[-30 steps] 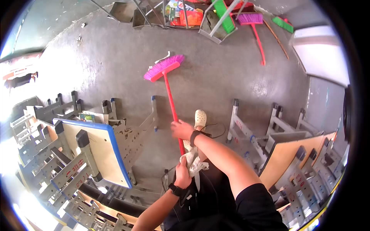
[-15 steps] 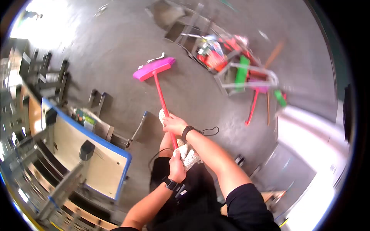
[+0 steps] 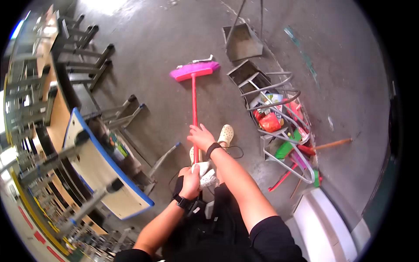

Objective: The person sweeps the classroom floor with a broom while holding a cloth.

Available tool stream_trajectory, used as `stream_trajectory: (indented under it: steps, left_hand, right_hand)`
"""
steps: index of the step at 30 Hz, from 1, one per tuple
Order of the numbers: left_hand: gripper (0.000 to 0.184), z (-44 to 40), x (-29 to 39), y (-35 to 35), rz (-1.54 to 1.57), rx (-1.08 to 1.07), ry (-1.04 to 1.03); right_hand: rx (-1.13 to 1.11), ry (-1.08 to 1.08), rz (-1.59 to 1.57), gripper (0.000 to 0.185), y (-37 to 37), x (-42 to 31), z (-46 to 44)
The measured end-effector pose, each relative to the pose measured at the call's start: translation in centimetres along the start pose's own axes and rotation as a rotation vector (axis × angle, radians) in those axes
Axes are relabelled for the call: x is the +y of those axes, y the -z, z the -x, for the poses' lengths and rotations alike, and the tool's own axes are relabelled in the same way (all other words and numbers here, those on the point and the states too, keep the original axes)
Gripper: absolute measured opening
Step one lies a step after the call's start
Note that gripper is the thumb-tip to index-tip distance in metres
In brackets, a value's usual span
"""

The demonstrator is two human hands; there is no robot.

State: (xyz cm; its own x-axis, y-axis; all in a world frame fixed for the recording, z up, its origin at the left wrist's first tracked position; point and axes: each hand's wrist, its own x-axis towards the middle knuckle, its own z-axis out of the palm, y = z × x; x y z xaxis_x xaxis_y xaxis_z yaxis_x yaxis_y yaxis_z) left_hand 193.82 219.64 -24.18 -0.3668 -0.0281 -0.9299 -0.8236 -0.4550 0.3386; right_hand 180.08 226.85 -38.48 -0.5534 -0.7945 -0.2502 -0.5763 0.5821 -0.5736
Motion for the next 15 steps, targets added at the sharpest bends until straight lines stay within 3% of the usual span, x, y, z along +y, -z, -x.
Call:
stream_trajectory:
  steps: [1,4,5,8,10,12,13,15]
  left_hand:
    - [0.037,-0.8,0.8,0.1,-0.068,0.046,0.022]
    - [0.036,-4.1,3.5,-2.2,-0.187,0.177,-0.055]
    - [0.035,-5.3,4.8,-3.0,-0.123,0.189,-0.078]
    - [0.036,-8.6,12.7,-5.9,-0.007,0.157,-0.144]
    - [0.039,-14.6,14.9,-5.9,-0.14,0.198,-0.334]
    - [0.037,-19.2,20.1,-5.7,-0.202,0.109,-0.183]
    - [0.038,-21.8,22.8,-6.9,-0.035,0.086,-0.357]
    - [0.038,-22.0,31.5,-7.7,0.041,-0.05,-0.466]
  right_hand:
    - [-0.123,-0.036,0.046,0.024,1.7,0.6,-0.8]
    - [0.215,-0.214,0.029,0.044,2.4,2.5,-3.2]
    - [0.181,-0.32,0.035,0.06,2.8,3.5,-4.0]
    - [0.183,-0.428,-0.263,0.063,6.0,7.1,-4.3]
    - [0.177,-0.499,-0.327,0.07,9.7,8.9,-3.6]
    - [0.093,-0.512,-0.343,0.072,11.2,10.5,-1.9]
    - [0.065,-0.521,-0.342,0.073,13.0,10.9,-1.2]
    - [0.03,-0.554,-0.415,0.075,15.4,12.1,0.3]
